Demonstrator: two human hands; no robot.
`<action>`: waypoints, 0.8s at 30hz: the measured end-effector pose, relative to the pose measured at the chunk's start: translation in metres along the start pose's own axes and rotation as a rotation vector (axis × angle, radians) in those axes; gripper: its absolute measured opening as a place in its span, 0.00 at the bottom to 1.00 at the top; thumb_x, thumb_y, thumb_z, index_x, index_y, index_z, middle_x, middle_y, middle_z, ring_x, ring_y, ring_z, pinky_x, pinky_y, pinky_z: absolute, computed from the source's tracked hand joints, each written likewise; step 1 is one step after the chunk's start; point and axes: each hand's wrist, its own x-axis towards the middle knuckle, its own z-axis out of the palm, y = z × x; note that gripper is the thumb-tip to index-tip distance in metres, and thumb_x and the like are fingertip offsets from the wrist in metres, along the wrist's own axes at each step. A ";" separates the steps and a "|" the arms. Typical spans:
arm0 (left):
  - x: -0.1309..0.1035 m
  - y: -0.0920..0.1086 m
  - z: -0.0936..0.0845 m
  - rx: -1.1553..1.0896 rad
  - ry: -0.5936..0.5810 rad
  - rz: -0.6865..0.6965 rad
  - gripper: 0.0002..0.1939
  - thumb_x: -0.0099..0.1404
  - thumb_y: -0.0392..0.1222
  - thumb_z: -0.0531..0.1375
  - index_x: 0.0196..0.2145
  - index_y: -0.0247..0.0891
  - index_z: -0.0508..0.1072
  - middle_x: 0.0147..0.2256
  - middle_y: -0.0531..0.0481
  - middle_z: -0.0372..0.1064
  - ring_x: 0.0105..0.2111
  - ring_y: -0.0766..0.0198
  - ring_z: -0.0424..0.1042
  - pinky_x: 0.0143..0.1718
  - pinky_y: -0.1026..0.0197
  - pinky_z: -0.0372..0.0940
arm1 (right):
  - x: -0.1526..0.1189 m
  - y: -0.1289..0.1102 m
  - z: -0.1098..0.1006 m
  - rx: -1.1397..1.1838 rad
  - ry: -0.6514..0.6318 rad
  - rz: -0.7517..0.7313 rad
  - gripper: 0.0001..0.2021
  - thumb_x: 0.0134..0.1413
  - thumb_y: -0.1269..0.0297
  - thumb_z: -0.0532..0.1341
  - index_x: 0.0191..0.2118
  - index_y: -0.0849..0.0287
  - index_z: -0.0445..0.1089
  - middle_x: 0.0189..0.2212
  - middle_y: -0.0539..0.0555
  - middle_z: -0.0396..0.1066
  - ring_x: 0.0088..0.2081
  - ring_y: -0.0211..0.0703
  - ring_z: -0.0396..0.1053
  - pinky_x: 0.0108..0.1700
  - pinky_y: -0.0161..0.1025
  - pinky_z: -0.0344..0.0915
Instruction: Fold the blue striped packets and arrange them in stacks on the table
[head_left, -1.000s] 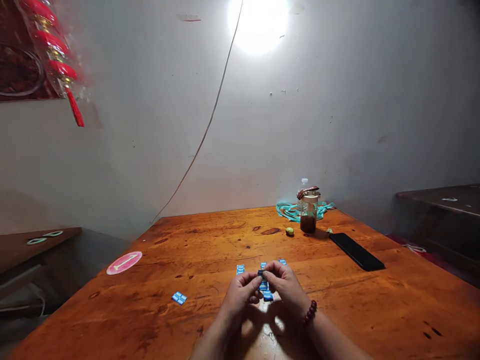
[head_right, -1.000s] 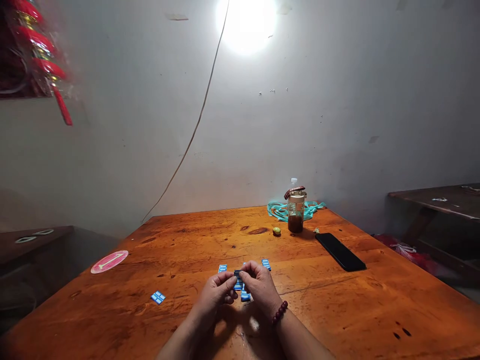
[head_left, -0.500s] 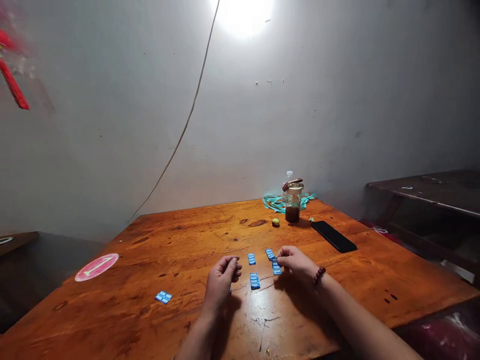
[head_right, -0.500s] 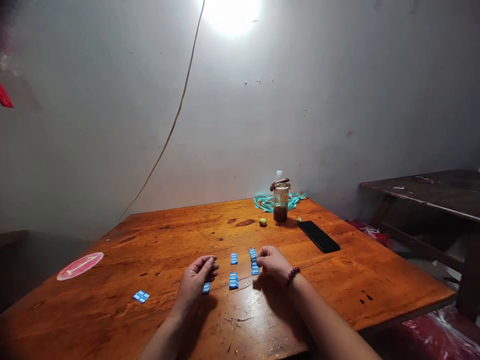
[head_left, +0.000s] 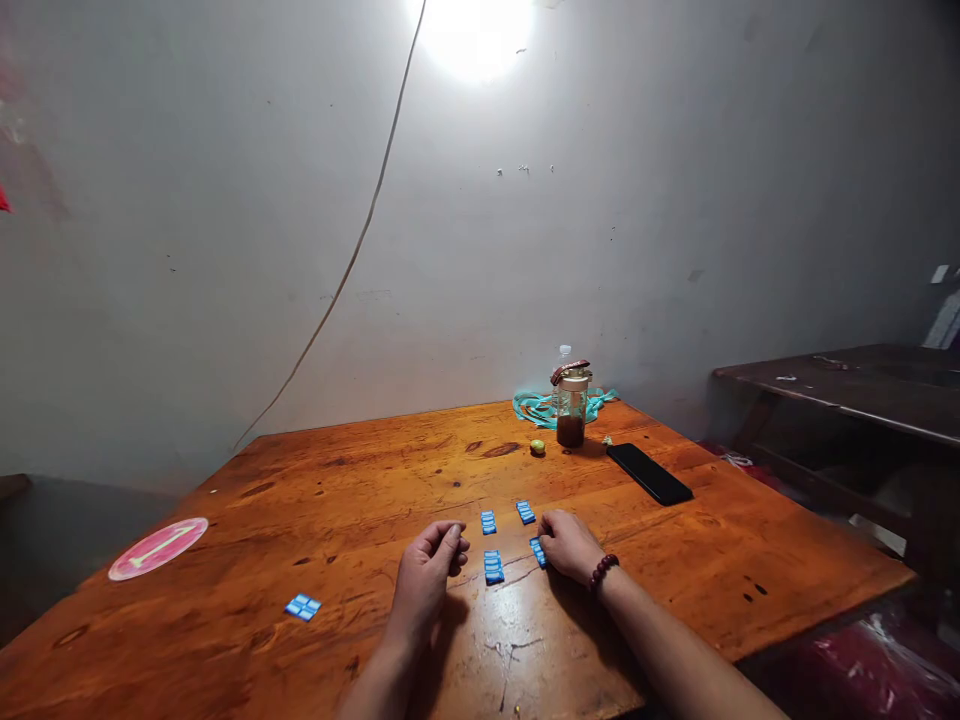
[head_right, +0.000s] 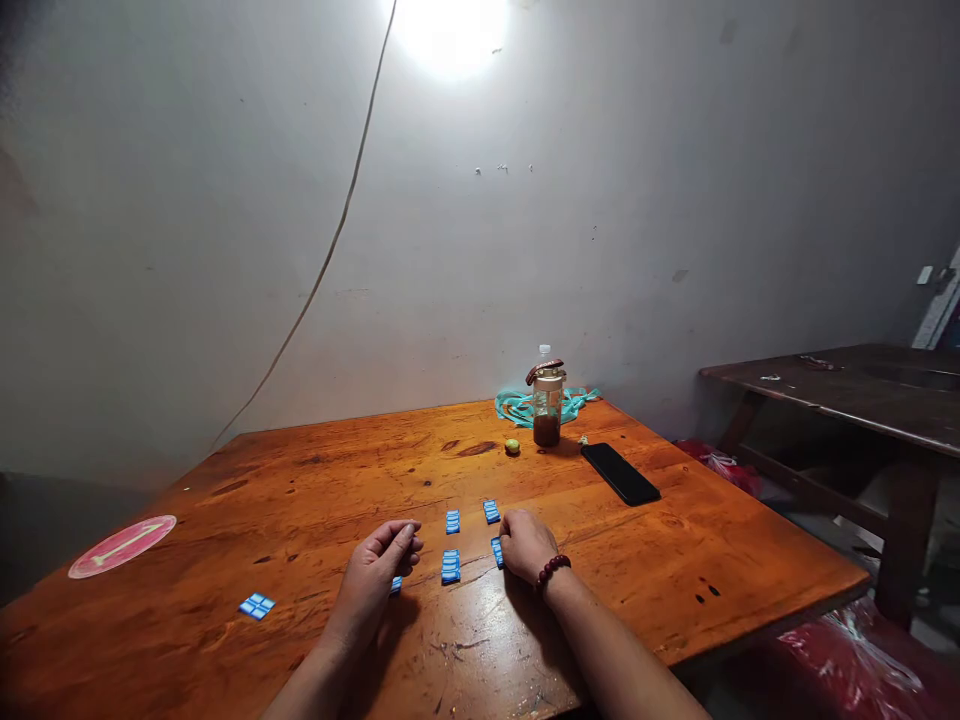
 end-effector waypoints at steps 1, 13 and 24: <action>0.000 0.000 0.000 0.000 -0.005 0.005 0.15 0.50 0.49 0.59 0.29 0.34 0.70 0.22 0.52 0.67 0.20 0.70 0.64 0.20 0.69 0.56 | -0.001 0.000 0.000 -0.006 0.002 -0.004 0.07 0.39 0.77 0.53 0.24 0.60 0.64 0.24 0.52 0.65 0.28 0.37 0.59 0.27 0.32 0.46; -0.010 0.046 -0.019 -0.148 0.248 0.118 0.12 0.52 0.48 0.58 0.31 0.37 0.71 0.24 0.53 0.69 0.22 0.70 0.65 0.23 0.69 0.59 | 0.005 0.015 -0.020 0.235 0.118 0.066 0.13 0.48 0.66 0.49 0.42 0.58 0.59 0.28 0.50 0.61 0.25 0.35 0.60 0.25 0.31 0.55; -0.046 0.042 -0.163 0.493 0.502 -0.008 0.17 0.51 0.53 0.56 0.31 0.37 0.72 0.32 0.47 0.72 0.35 0.55 0.69 0.34 0.58 0.65 | 0.010 0.050 -0.055 1.090 0.042 0.395 0.19 0.31 0.61 0.66 0.36 0.54 0.64 0.25 0.51 0.64 0.18 0.32 0.58 0.17 0.30 0.57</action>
